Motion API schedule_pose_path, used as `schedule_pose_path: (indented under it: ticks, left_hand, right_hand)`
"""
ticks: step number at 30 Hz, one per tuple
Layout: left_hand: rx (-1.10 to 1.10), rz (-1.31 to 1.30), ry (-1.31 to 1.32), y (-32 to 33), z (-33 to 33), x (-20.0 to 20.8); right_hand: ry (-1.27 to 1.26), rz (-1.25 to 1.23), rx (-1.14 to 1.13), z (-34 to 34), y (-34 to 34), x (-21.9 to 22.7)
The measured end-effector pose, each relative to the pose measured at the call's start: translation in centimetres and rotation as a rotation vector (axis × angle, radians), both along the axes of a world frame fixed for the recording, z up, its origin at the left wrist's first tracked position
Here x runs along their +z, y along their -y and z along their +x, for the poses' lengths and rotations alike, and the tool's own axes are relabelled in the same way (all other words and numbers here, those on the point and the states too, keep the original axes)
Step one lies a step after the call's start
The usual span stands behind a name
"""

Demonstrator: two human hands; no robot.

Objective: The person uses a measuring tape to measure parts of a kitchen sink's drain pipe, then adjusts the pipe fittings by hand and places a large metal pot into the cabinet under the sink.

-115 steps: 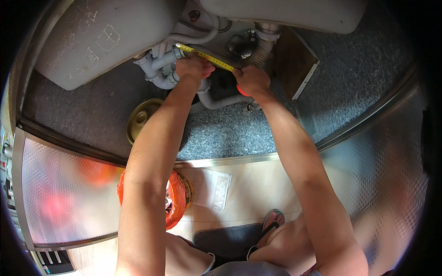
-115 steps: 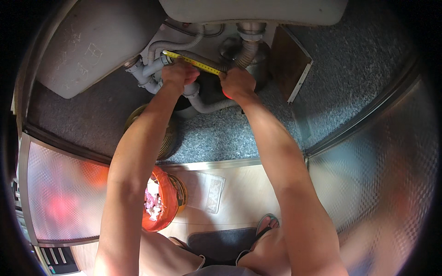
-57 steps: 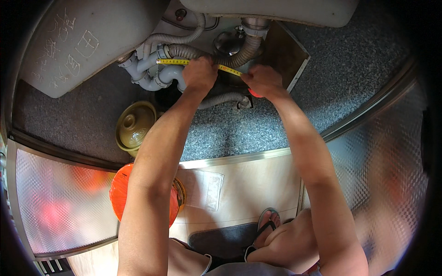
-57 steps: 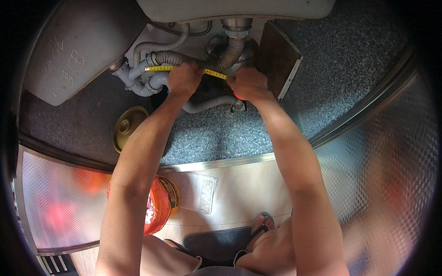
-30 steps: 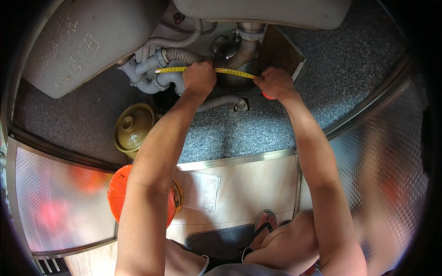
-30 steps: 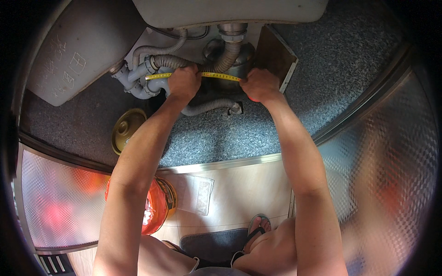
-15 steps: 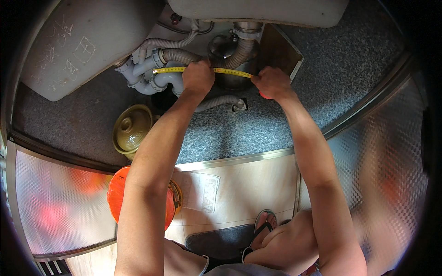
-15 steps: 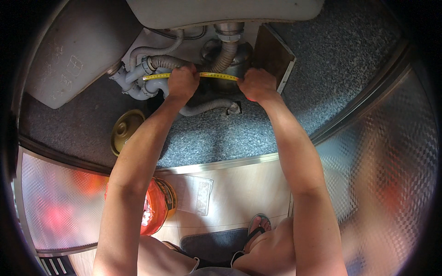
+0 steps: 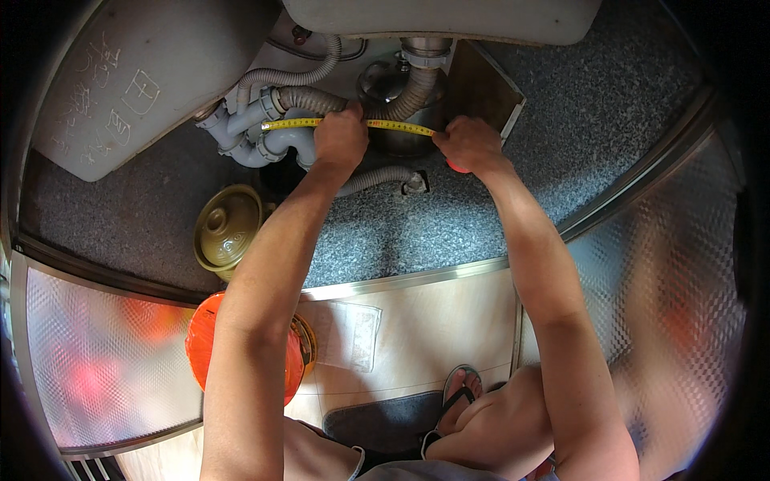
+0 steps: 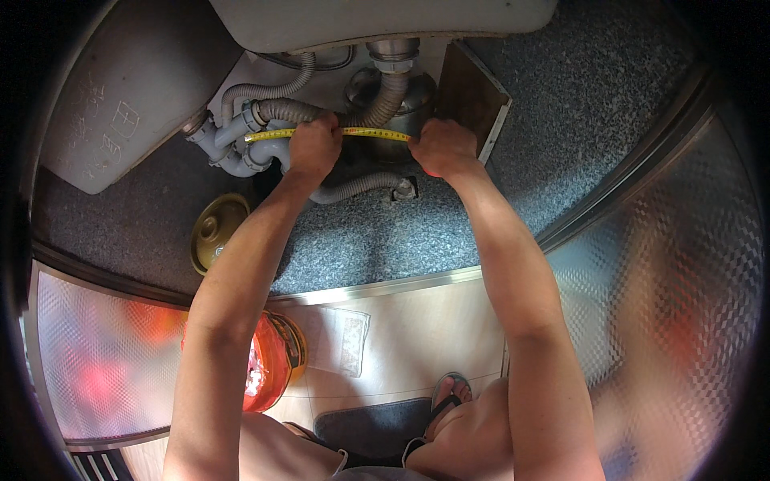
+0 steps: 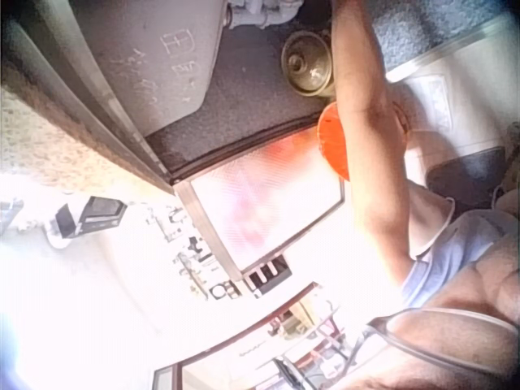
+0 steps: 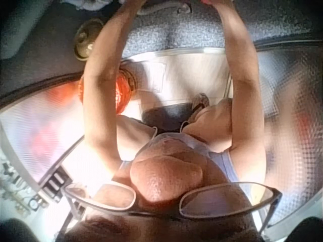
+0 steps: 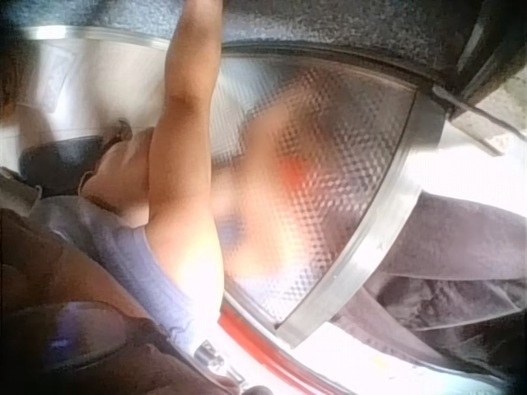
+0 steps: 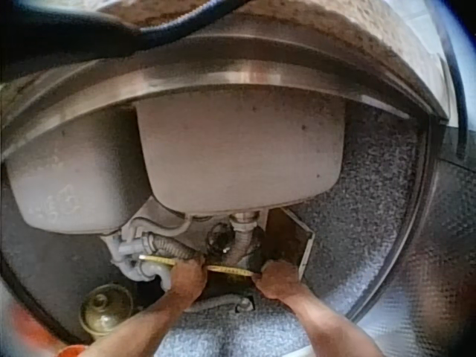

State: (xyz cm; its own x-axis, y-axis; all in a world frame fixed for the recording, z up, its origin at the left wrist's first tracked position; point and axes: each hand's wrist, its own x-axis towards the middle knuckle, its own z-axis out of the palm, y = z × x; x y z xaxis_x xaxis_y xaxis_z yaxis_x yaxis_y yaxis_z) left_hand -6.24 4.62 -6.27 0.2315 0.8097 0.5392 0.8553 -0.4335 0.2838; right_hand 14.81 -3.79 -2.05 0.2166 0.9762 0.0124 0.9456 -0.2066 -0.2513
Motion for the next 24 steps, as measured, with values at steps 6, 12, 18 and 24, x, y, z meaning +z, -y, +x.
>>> schedule_pose_path:
  ticks: [6, 12, 18, 24]
  left_hand:
    - [-0.04, 0.041, -0.087, -0.6, 0.1, -0.1]
    - [-0.017, 0.032, 0.008, 0.1, 0.8, -0.4]
    - [-0.025, -0.054, -0.022, 0.2, 0.8, -0.1]
    - [-0.007, -0.022, 0.031, 0.6, 1.0, 0.1]
  right_hand:
    - [0.007, 0.015, 0.002, -0.1, 0.0, 0.1]
    - [0.01, -0.007, 0.012, 0.0, 0.0, 0.2]
    - [0.005, 0.021, -0.004, 0.2, -0.4, -0.5]
    - [0.005, -0.007, -0.008, 0.0, -0.4, -0.2]
